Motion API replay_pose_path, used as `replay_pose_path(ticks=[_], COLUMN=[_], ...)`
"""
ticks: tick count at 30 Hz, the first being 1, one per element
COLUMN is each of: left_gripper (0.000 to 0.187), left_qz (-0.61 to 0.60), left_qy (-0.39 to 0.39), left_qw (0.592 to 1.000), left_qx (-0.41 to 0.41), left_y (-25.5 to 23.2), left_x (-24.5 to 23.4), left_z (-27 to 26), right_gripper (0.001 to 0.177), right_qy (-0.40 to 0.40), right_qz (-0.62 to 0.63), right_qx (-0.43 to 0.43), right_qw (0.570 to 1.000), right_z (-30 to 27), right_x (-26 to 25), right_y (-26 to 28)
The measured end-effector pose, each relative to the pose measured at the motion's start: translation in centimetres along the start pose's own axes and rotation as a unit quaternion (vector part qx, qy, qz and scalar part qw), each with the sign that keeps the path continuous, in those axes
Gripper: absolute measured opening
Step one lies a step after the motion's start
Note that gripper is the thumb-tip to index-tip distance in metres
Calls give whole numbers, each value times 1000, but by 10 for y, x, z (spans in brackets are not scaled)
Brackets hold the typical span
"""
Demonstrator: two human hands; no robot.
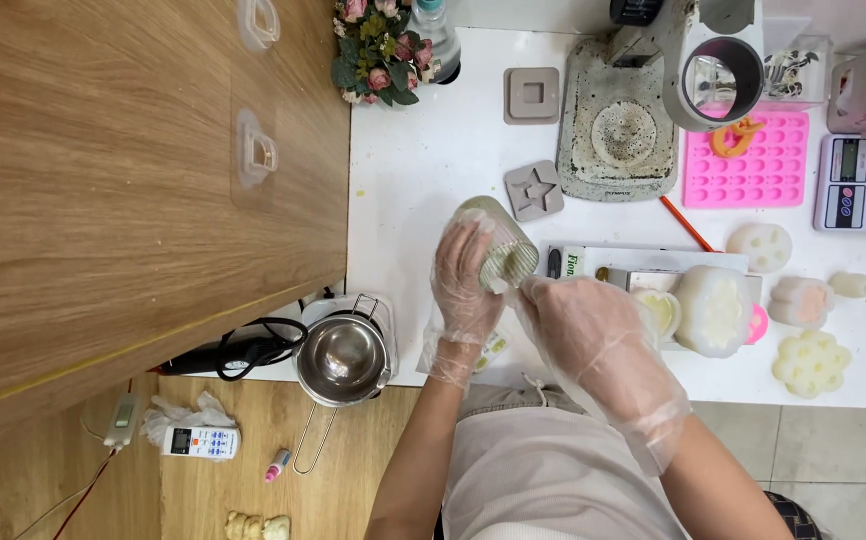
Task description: The recorder puts on gloves, organizes the workspace, and prepares a star-shaped candle mold by scraping materials into it.
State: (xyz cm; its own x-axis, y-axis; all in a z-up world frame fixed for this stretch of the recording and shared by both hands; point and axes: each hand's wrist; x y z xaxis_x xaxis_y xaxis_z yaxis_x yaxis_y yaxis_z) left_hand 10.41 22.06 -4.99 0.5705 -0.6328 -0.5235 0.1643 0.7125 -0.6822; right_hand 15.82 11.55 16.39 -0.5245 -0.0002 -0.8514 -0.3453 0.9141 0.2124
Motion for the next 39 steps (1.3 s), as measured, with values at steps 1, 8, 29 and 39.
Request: replay_pose_path(ticks=[1, 8, 29, 39], left_gripper=[84, 84, 94, 89], left_qz=[-10, -38, -87, -108], left_qy=[8, 31, 48, 26], left_qw=[1000, 997, 978, 971], left_qx=[-14, -62, -183, -213], left_y=[-4, -19, -32, -30], left_x=[-3, -15, -18, -18], left_z=[-2, -7, -13, -16], right_gripper=[30, 30, 28, 32], right_qy=[-17, -50, -150, -98], right_qz=[17, 7, 87, 57], right_qx=[-15, 26, -18, -8], right_qw=[1000, 998, 985, 993], right_z=[1, -1, -32, -33], right_x=[5, 2, 15, 37], right_y=[-1, -4, -21, -32])
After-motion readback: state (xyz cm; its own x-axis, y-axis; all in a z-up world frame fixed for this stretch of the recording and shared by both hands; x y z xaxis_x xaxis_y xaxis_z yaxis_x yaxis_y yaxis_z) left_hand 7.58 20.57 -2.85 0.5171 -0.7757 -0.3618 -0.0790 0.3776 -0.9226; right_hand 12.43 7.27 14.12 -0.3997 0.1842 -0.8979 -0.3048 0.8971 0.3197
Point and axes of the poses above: each hand's wrist, its own z-axis towards the middle knuckle, its own x-axis out of the palm, y = z × x, and after that the axes turned 3 degrees about x, right-handed
